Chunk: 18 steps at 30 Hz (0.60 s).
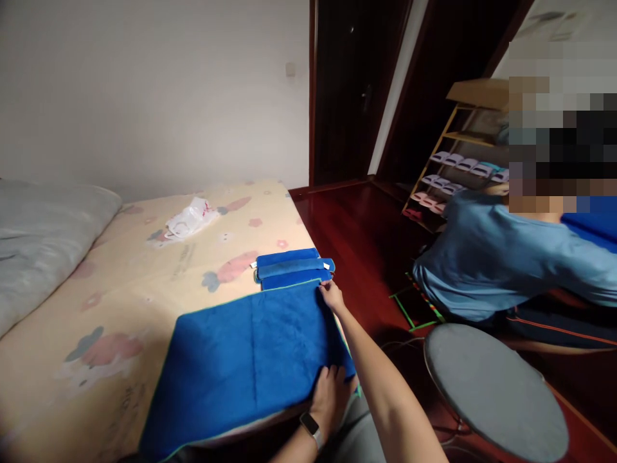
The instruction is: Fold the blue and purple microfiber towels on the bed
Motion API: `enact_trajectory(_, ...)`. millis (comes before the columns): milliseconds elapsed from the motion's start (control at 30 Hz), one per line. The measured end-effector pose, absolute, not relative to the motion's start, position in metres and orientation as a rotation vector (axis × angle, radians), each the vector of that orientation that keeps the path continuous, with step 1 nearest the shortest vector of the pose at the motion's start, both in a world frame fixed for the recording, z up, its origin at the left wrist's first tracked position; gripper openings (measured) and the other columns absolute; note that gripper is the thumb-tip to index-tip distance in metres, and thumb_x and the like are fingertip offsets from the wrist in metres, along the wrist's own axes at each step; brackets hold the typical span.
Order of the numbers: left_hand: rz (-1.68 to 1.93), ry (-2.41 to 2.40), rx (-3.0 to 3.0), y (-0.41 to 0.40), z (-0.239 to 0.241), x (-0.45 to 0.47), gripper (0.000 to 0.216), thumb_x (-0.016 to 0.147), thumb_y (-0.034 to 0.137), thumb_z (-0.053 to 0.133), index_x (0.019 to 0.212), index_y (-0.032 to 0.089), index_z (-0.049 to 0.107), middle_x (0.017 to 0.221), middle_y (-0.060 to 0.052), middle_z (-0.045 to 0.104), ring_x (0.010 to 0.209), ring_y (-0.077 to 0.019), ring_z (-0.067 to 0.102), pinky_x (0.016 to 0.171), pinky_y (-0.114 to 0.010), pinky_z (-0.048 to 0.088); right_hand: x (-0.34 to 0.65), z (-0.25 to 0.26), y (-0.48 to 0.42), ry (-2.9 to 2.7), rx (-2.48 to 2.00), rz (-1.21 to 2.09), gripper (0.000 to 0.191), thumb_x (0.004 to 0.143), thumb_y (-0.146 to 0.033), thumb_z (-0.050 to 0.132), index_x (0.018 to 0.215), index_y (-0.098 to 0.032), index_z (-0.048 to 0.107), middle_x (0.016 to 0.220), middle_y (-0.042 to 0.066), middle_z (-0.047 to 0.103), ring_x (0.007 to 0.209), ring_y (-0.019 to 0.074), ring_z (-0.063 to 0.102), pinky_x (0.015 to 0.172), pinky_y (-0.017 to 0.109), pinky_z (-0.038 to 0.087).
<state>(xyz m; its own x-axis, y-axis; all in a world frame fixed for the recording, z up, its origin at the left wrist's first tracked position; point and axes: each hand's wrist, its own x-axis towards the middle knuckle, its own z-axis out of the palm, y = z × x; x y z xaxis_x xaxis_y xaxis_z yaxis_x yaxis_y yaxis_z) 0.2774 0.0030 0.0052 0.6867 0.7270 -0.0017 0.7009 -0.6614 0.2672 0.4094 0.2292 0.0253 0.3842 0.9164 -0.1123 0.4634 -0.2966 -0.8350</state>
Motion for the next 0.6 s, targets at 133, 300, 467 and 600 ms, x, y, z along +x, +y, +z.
enact_trajectory(133,0.090,1.137,2.648,0.008,-0.005,0.293,0.027,0.094,0.021,0.051,0.111,0.023,0.071,0.105,-0.016,0.065,0.099,-0.0298,0.056,0.082,-0.046,0.041,0.400,0.012,0.246,-1.077,-1.904,0.786,0.028,0.078,-0.042,0.062,0.095,-0.020,0.059,0.094,0.008,0.072,0.085,0.0219,0.069,0.074,0.030,0.051)
enact_trajectory(300,0.106,1.239,2.527,-0.003,-0.003,0.279,0.023,0.089,0.016,0.052,0.104,0.016,0.069,0.094,-0.016,0.066,0.093,-0.0289,0.057,0.082,-0.046,0.043,0.392,0.018,0.247,-1.088,-1.818,0.848,0.035,0.080,-0.046,0.058,0.103,-0.019,0.057,0.072,0.001,0.066,0.059,0.0180,0.063,0.058,0.028,0.049)
enact_trajectory(467,0.264,1.221,2.362,-0.016,0.023,0.253,0.022,0.085,0.018,0.056,0.105,0.020,0.064,0.099,-0.013,0.067,0.097,-0.0275,0.060,0.087,-0.041,0.046,0.392,0.059,0.246,-1.408,-1.616,0.861,0.029,0.086,-0.042,0.052,0.104,-0.023,0.063,0.070,-0.002,0.066,0.048,0.0143,0.058,0.059,0.029,0.049)
enact_trajectory(600,0.454,1.278,2.107,-0.036,0.058,0.211,0.018,0.095,0.030,0.043,0.101,0.028,0.061,0.099,-0.008,0.068,0.094,-0.0220,0.063,0.081,-0.033,0.048,0.377,0.104,0.255,-1.565,-1.512,0.849,0.027,0.086,-0.039,0.054,0.094,-0.020,0.070,0.079,0.002,0.069,0.060,0.0149,0.060,0.063,0.028,0.051)
